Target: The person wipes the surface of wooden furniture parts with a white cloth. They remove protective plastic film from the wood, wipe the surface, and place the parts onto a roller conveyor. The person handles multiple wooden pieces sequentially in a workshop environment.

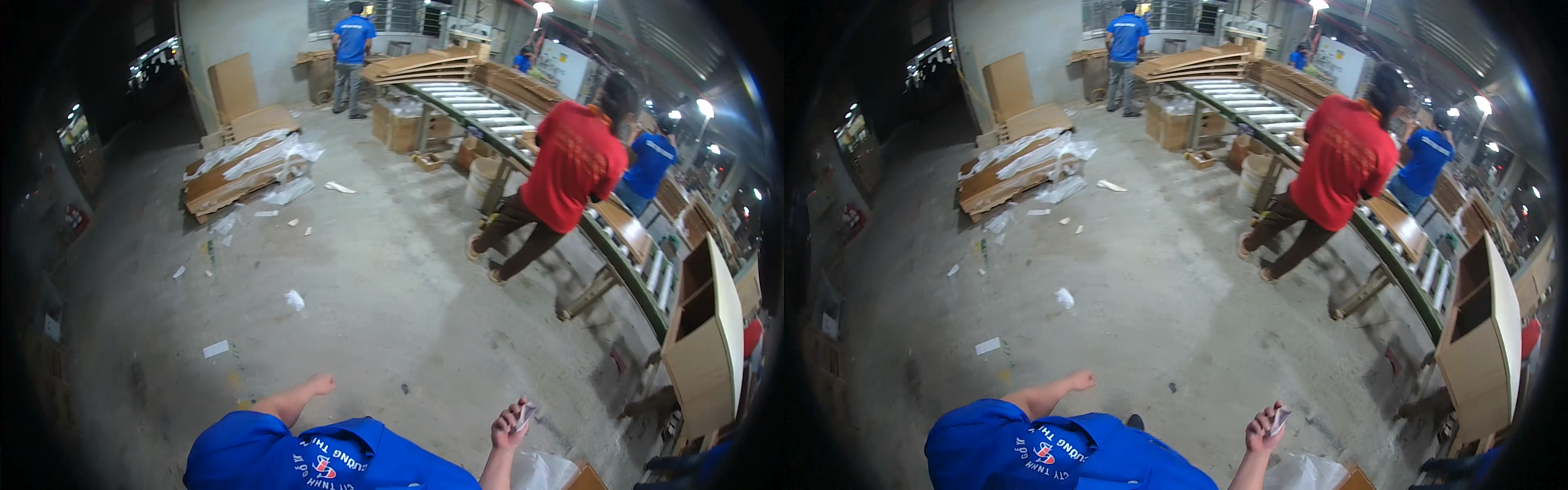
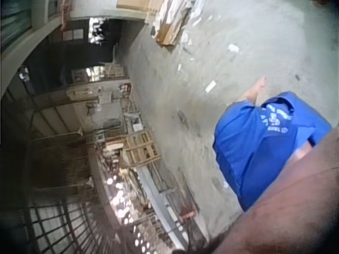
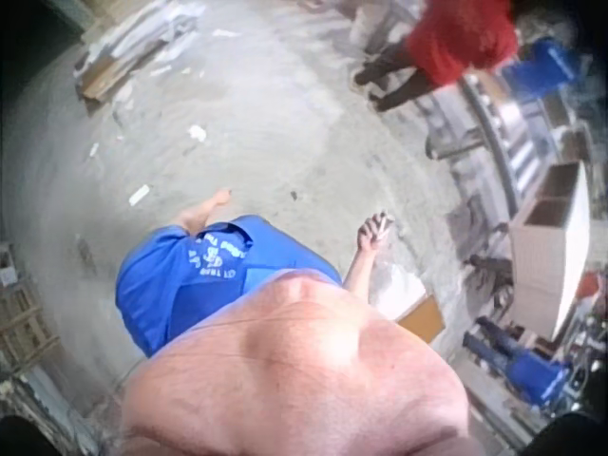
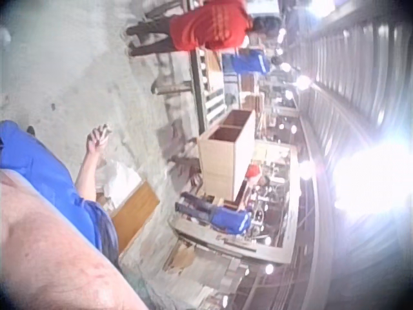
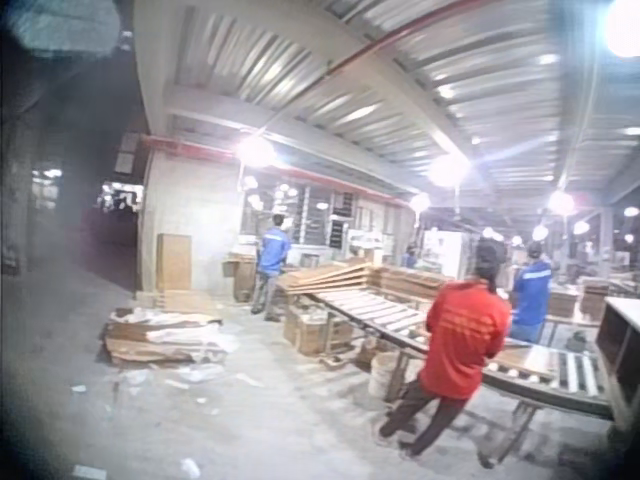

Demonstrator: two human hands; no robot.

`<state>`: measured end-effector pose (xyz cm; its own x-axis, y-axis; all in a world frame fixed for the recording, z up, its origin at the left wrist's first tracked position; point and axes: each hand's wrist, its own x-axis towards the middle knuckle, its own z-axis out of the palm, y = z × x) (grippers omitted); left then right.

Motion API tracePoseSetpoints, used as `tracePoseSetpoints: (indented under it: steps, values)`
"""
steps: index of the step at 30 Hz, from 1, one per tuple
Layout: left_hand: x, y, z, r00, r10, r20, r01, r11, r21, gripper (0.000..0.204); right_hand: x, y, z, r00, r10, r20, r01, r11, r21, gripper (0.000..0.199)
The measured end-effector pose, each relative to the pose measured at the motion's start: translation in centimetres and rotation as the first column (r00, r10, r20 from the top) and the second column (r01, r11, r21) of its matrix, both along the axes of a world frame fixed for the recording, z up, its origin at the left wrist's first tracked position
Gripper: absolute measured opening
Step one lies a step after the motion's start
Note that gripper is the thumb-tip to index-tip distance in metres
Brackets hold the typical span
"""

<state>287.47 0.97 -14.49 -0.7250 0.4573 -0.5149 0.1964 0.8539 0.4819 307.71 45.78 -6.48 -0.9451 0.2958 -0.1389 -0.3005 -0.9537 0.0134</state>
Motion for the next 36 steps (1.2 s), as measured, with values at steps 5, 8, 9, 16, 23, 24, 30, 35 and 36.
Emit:
tracePoseSetpoints:
  steps: [5, 8, 9, 16, 23, 24, 30, 35, 36]
  values:
    - [-13.7, 3.9, 2.2, 0.989, -0.003, 0.149, -0.023, 0.984, 0.175, 0.035, -14.7, -1.3, -0.5, 0.996, 0.091, 0.009, -0.09, 0.993, -0.08, 0.035]
    - [-22.9, 4.1, 2.8, 1.0, -0.016, 0.011, 0.012, 0.957, 0.29, 0.037, -23.3, -2.4, -2.2, 0.971, 0.18, 0.156, -0.154, 0.975, -0.162, 0.033]
    - [-25.7, 4.1, 3.0, 1.0, 0.027, 0.005, -0.027, 0.938, 0.346, 0.037, -26.2, -2.5, -2.9, 0.958, 0.205, 0.201, -0.164, 0.966, -0.201, 0.031]
    - [-40.3, -1.9, 5.4, 0.791, 0.612, -0.012, -0.597, 0.776, 0.204, 0.038, -56.0, -2.0, -2.9, 0.849, 0.451, 0.275, -0.404, 0.89, -0.213, 0.032]
    - [-38.5, -11.7, 3.9, 0.478, 0.835, 0.273, -0.636, 0.543, -0.549, 0.042, -87.7, -9.4, 1.6, 0.638, 0.769, 0.04, -0.762, 0.637, -0.118, 0.033]
    - [-39.5, -12.0, 3.3, 0.421, 0.844, 0.331, -0.604, 0.534, -0.592, 0.042, -91.5, -10.1, 1.5, 0.59, 0.807, 0.005, -0.801, 0.586, -0.126, 0.032]
    - [-58.7, -12.2, -0.4, 0.493, 0.748, 0.445, -0.575, 0.664, -0.479, 0.041, -107.9, -13.1, -2.1, 0.603, 0.761, 0.237, -0.724, 0.648, -0.237, 0.029]
    - [-90.8, -8.6, 0.0, 0.831, 0.55, -0.083, -0.555, 0.811, -0.186, 0.041, -116.9, -6.7, -3.7, 0.792, 0.567, 0.224, -0.513, 0.819, -0.258, 0.029]
    - [-97.9, -7.9, 1.1, 0.846, 0.532, 0.036, -0.526, 0.844, -0.107, 0.039, -118.4, -5.2, -3.9, 0.839, 0.471, 0.274, -0.413, 0.878, -0.242, 0.028]
